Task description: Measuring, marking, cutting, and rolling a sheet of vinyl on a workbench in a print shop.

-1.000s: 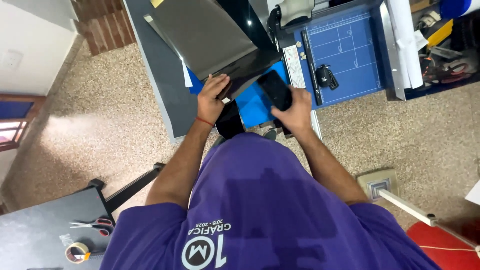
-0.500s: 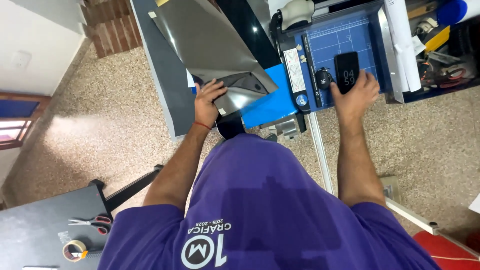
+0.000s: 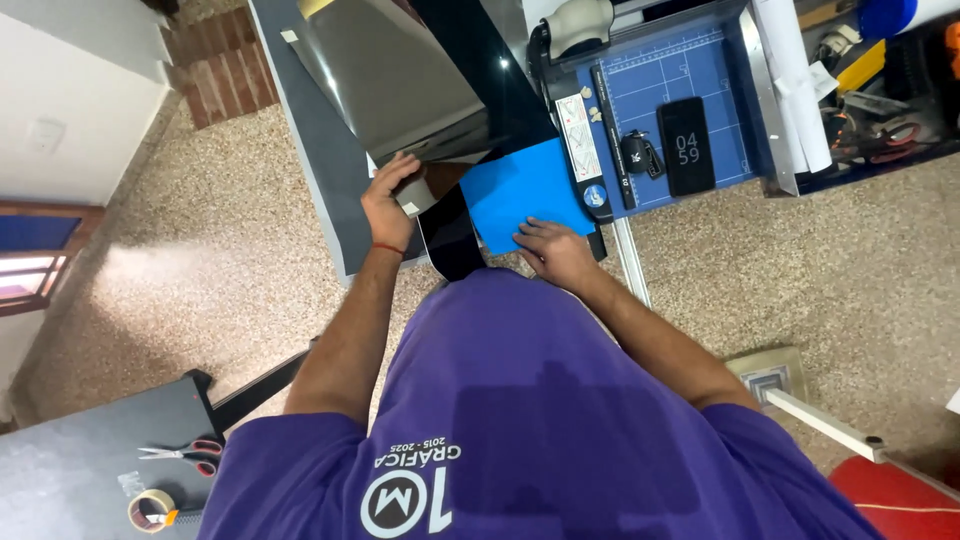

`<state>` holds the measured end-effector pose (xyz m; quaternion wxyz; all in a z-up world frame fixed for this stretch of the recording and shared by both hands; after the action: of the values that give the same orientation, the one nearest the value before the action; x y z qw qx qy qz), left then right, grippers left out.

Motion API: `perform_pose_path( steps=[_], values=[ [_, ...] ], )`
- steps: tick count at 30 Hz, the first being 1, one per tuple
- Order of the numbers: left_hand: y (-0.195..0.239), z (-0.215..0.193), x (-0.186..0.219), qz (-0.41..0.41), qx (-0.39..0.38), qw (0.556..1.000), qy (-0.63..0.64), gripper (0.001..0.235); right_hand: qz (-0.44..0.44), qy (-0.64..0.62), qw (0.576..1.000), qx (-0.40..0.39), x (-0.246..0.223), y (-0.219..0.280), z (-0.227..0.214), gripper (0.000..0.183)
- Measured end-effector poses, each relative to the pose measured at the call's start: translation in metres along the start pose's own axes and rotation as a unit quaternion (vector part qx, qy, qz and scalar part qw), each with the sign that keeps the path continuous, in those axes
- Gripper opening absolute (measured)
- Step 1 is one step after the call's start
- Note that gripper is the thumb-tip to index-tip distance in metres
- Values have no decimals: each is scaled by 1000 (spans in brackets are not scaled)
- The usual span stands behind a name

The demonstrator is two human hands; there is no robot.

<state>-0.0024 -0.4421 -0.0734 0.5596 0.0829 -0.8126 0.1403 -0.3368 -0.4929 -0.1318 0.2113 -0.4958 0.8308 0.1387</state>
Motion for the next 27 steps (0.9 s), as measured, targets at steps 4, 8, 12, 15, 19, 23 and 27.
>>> perform_pose_path(
  steps=[4, 8, 12, 15, 19, 23, 27],
  values=[
    [1, -9, 14, 11, 32, 999, 5, 27, 166, -240, 952, 91, 26, 12, 26, 22],
    [5, -15, -22, 4, 11, 1000, -15, 29, 329, -472, 763, 295, 12, 18, -10, 28],
    [10, -24, -76, 13, -19, 998, -50, 29, 287, -466, 727, 415, 51, 27, 8, 43],
    [12, -21, -88, 32, -36, 997, -62, 29, 293, -448, 724, 435, 35, 24, -18, 42],
    [17, 13, -85, 112, -88, 985, -99, 42, 218, -399, 798, 395, 30, 25, -17, 36],
    [20, 50, -99, 157, -131, 970, -129, 48, 222, -305, 868, 323, 7, 23, -31, 28],
    [25, 74, -122, 172, -162, 962, -134, 38, 203, -276, 896, 282, -10, 15, -44, 41]
  ],
)
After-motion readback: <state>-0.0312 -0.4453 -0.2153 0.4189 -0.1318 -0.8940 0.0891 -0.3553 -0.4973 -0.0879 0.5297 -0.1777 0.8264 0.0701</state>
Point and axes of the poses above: each hand's wrist, its own y-axis away from the middle knuckle, its own z-axis out of the palm, x = y × z, the point moved 2 cm from there along -y, towards the middle knuckle, and after that the axes turned 12 degrees about -x, right-handed, at the moved point
